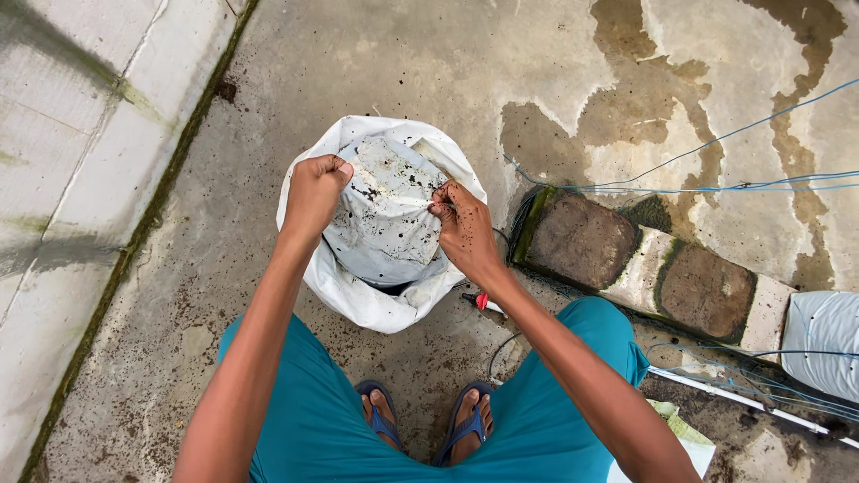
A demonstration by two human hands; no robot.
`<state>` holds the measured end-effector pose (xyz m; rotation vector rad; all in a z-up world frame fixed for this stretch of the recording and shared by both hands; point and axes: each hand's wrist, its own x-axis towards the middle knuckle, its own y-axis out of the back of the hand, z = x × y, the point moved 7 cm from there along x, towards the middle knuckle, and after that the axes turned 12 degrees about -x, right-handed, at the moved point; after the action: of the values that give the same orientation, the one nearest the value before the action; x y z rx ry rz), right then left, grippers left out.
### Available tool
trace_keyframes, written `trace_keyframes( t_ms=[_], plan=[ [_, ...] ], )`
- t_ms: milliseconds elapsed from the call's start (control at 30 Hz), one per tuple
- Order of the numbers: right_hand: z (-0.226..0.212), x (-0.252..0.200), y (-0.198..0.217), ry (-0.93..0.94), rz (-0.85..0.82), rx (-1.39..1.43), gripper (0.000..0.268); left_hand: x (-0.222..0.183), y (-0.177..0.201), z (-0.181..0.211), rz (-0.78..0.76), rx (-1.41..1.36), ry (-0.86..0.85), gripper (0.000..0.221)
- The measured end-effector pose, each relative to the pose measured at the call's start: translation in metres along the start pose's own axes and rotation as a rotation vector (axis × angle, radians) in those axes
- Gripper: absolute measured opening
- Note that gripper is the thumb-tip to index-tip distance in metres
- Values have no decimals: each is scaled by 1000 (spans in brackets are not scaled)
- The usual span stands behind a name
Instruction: The person empties soil and root systems from smaller white bags into a larger white sack by hand, then uses their hands to mix and break up the organic material inside the large sack.
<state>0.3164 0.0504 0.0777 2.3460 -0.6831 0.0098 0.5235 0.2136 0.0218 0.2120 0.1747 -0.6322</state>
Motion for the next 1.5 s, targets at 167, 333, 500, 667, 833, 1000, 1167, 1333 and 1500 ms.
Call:
trace_keyframes(
  t_ms=[167,333,500,667,833,1000,1167,1333,1500],
  plan=[
    [20,9,8,-20,-20,109,23,10,-5,8,5,16,3,23],
    [-19,15,43,-51,-55,124,24,-18,2,74,-11,-108,22,20],
    [10,26,25,-34,-139,55,14,-7,1,94,-32,-127,-78,21],
    [-10,11,18,-69,-255,-8,103,-2,8,61,-33,-119,-172,26],
    [23,-12,-25,-25,-294,2,135,-24,45,48,125,-94,-261,44],
    [9,-10,-33,-44,9,-5,78,-36,76,2,296,195,-174,37],
    [80,-23,-66,-40,103,-6,51,-45,37,28,117,87,-350,35],
    [119,-33,-62,28,144,-181,50,-53,29,12,33,-167,-368,37],
    [127,-37,-56,-50,155,-108,44,-61,24,10,68,116,-608,14]
  ],
)
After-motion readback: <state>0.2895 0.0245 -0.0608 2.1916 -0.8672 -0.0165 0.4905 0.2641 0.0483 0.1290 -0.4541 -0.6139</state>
